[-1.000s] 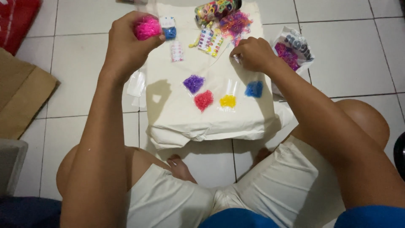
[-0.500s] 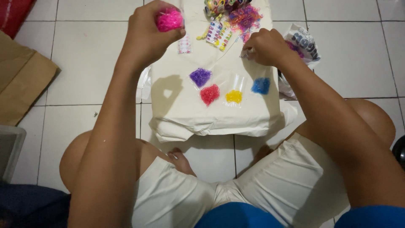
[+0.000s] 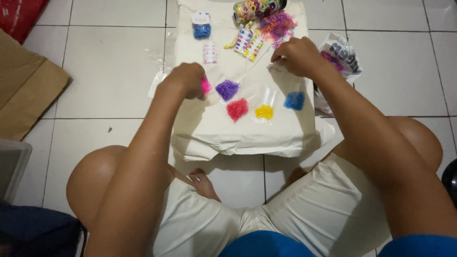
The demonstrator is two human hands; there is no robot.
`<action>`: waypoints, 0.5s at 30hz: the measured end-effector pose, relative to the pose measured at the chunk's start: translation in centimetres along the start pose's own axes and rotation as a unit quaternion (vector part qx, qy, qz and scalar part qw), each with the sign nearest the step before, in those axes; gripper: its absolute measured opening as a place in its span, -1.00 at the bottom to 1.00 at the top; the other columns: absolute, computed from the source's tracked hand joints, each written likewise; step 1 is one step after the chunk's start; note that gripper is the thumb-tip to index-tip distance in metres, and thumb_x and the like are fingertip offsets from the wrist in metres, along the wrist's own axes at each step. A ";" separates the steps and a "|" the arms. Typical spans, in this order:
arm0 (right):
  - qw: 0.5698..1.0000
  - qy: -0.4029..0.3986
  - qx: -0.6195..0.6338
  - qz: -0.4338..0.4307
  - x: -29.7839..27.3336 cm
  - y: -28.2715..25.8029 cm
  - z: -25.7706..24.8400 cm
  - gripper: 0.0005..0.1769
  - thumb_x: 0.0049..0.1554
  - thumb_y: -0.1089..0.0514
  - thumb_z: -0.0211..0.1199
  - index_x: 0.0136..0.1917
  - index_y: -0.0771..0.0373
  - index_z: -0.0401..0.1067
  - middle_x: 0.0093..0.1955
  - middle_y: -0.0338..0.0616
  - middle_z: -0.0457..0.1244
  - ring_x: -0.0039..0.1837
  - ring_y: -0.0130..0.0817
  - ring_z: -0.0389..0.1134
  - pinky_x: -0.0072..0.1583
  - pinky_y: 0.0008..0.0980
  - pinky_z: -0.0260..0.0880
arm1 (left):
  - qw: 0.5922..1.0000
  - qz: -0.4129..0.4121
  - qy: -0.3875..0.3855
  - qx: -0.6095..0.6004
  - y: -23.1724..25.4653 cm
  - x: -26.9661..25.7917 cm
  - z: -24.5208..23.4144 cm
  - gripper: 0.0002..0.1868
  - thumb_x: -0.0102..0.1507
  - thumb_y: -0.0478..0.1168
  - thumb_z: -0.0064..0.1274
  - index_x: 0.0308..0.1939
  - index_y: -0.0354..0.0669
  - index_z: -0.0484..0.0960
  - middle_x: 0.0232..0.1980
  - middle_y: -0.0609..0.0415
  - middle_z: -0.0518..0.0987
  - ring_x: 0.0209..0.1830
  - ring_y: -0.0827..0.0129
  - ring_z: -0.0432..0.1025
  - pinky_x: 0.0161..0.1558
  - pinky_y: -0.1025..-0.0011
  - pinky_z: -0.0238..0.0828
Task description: Sorting small colorful rubber bands into piles by color on a white surface.
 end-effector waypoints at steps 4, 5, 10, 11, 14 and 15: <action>0.994 -0.074 -0.071 0.023 -0.2 0.4 0.4 -0.72 -0.03 0.09 0.54 0.01 0.00 0.68 -0.06 -0.29 0.48 -0.07 -0.34 0.44 -0.01 -0.30 0.38 | 0.997 -0.034 -0.027 0.067 -0.6 1.3 2.7 -0.55 -0.03 -0.29 0.46 -0.05 -0.09 0.76 -0.06 -0.09 0.72 -0.11 0.04 0.61 -0.02 0.16 0.52; 0.994 -0.081 -0.073 0.014 -0.3 0.5 1.0 -0.66 -0.07 0.04 0.58 0.02 -0.04 0.68 -0.04 -0.31 0.48 -0.04 -0.37 0.43 0.02 -0.31 0.39 | 0.993 -0.030 -0.021 0.113 -0.8 1.9 3.3 -0.59 -0.05 -0.27 0.48 -0.12 -0.11 0.76 -0.12 -0.08 0.73 -0.15 0.02 0.61 -0.10 0.11 0.52; 0.994 -0.051 -0.097 0.010 -0.3 -0.1 1.0 -0.90 0.05 0.06 0.48 -0.10 -0.05 0.69 -0.12 -0.37 0.47 -0.04 -0.35 0.41 0.10 -0.25 0.30 | 0.989 -0.025 0.002 0.146 -0.4 2.7 4.7 -0.66 -0.03 -0.28 0.43 -0.17 -0.19 0.78 -0.20 -0.12 0.71 -0.26 0.03 0.60 -0.22 0.15 0.53; 0.993 -0.050 -0.105 0.010 -0.4 0.0 1.2 -0.94 0.08 0.04 0.47 -0.12 -0.06 0.68 -0.11 -0.41 0.47 -0.01 -0.36 0.40 0.17 -0.23 0.26 | 0.988 -0.022 0.010 0.149 0.0 2.6 4.5 -0.66 -0.03 -0.33 0.40 -0.17 -0.22 0.77 -0.21 -0.15 0.71 -0.28 0.01 0.60 -0.25 0.14 0.56; 0.993 -0.048 -0.103 0.010 -0.3 -0.1 1.5 -0.95 0.14 0.04 0.44 -0.12 -0.04 0.68 -0.13 -0.36 0.47 -0.05 -0.35 0.42 0.19 -0.22 0.22 | 0.987 -0.031 0.023 0.154 -0.2 3.7 5.1 -0.66 -0.06 -0.32 0.44 -0.20 -0.20 0.78 -0.21 -0.13 0.71 -0.25 0.02 0.59 -0.27 0.15 0.56; 0.994 -0.048 -0.102 0.010 -0.4 -0.1 1.4 -0.95 0.14 0.04 0.44 -0.12 -0.04 0.68 -0.13 -0.36 0.47 -0.05 -0.35 0.42 0.19 -0.22 0.22 | 0.987 -0.031 0.023 0.154 0.0 3.8 5.5 -0.66 -0.06 -0.32 0.44 -0.20 -0.20 0.78 -0.21 -0.13 0.71 -0.25 0.02 0.59 -0.27 0.15 0.56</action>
Point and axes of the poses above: each hand's wrist, its own x-axis towards the middle knuckle, its own z-axis out of the palm, y = z × x, the point moved 5 cm from there along x, towards the middle knuckle
